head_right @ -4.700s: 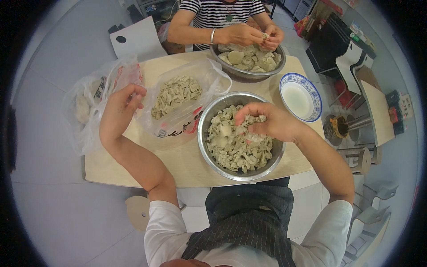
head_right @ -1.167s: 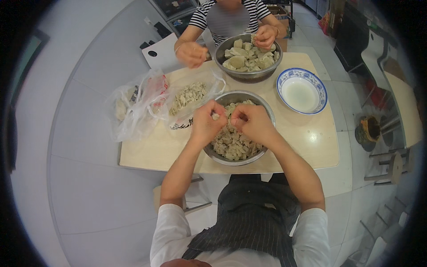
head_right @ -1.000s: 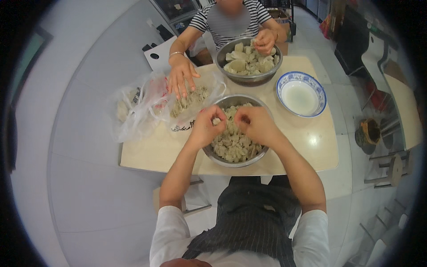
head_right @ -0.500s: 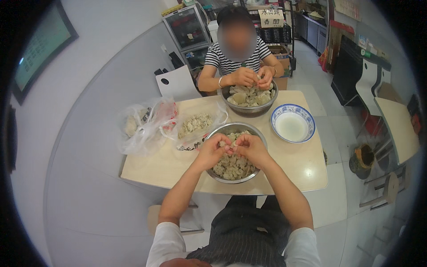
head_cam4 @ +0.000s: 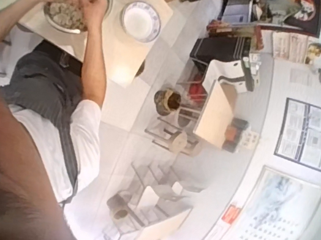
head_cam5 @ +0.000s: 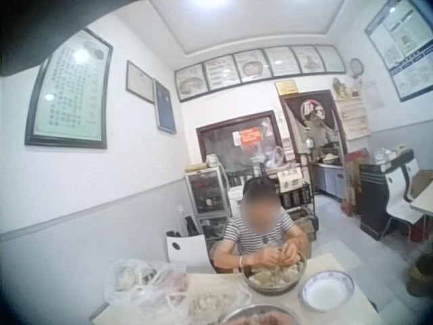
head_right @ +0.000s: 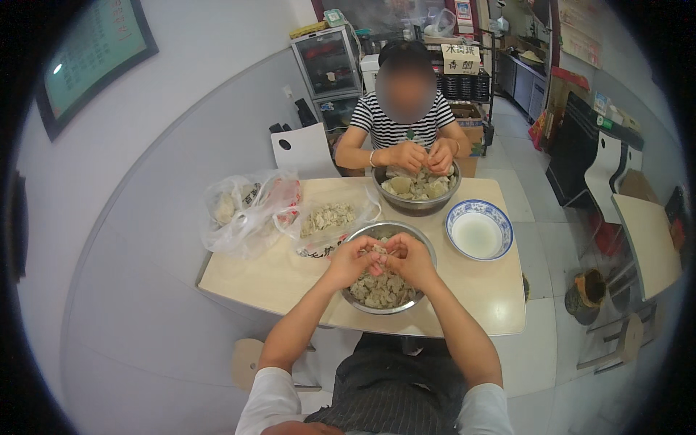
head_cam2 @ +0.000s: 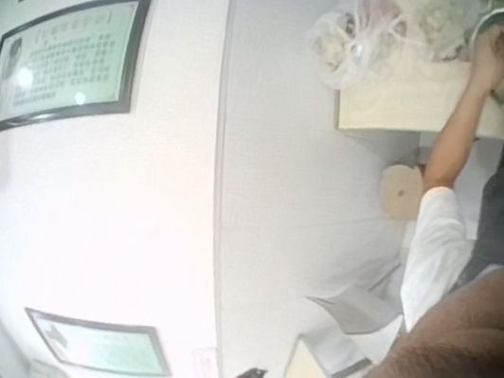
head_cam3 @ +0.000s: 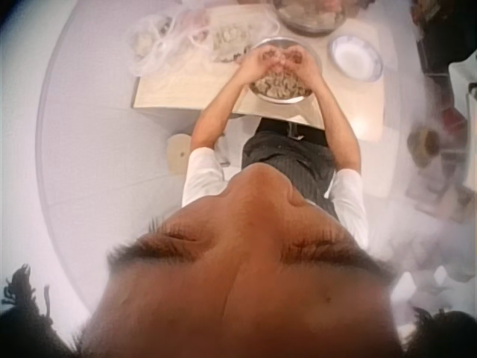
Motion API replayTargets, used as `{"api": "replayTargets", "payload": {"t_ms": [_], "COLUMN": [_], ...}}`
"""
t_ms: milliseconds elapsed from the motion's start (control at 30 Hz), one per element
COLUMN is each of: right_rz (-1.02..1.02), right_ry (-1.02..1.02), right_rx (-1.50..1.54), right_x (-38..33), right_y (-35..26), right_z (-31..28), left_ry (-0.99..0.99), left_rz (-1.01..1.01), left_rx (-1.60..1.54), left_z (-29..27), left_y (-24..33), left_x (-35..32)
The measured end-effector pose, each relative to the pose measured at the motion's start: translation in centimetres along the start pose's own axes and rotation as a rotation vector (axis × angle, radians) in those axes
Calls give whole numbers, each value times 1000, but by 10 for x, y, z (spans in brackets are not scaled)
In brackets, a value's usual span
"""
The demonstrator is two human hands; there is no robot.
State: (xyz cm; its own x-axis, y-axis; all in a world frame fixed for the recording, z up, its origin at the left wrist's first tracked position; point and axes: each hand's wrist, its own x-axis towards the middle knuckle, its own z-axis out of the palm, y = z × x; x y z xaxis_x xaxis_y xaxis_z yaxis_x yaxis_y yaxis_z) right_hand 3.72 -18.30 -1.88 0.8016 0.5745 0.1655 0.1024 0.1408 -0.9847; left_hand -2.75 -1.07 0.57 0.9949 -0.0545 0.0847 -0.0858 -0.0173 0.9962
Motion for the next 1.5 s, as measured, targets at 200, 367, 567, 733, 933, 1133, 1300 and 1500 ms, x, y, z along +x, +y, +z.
{"api": "replayTargets", "payload": {"t_ms": [200,367,567,733,933,1133,1300,1500], "right_rz": [-8,-114,-26,29,-151,-114,-60,2], "right_ry": [-23,160,7,-368,-410,-317,-480,-479], "right_rx": [-50,-303,-578,-1157,-1319,-1006,-1037,-1002], "right_x": [8,15,18,-8,2,20,13,11], "right_y": [-9,5,-2,-27,-13,-4,-23,-10], "right_z": [0,6,-25,1,7,-13,-7,-16], "left_ry": [121,219,-23,-301,-245,-55,65,-223], "left_rz": [-6,82,116,-87,-83,-140,-17,129], "left_rx": [181,356,719,1283,1156,816,455,929], "left_z": [8,13,-16,0,-8,-28,-49,-39], "left_y": [1,4,32,-8,-20,0,-30,-30], "left_x": [-6,-15,-24,-26,-10,1,8,2]}}
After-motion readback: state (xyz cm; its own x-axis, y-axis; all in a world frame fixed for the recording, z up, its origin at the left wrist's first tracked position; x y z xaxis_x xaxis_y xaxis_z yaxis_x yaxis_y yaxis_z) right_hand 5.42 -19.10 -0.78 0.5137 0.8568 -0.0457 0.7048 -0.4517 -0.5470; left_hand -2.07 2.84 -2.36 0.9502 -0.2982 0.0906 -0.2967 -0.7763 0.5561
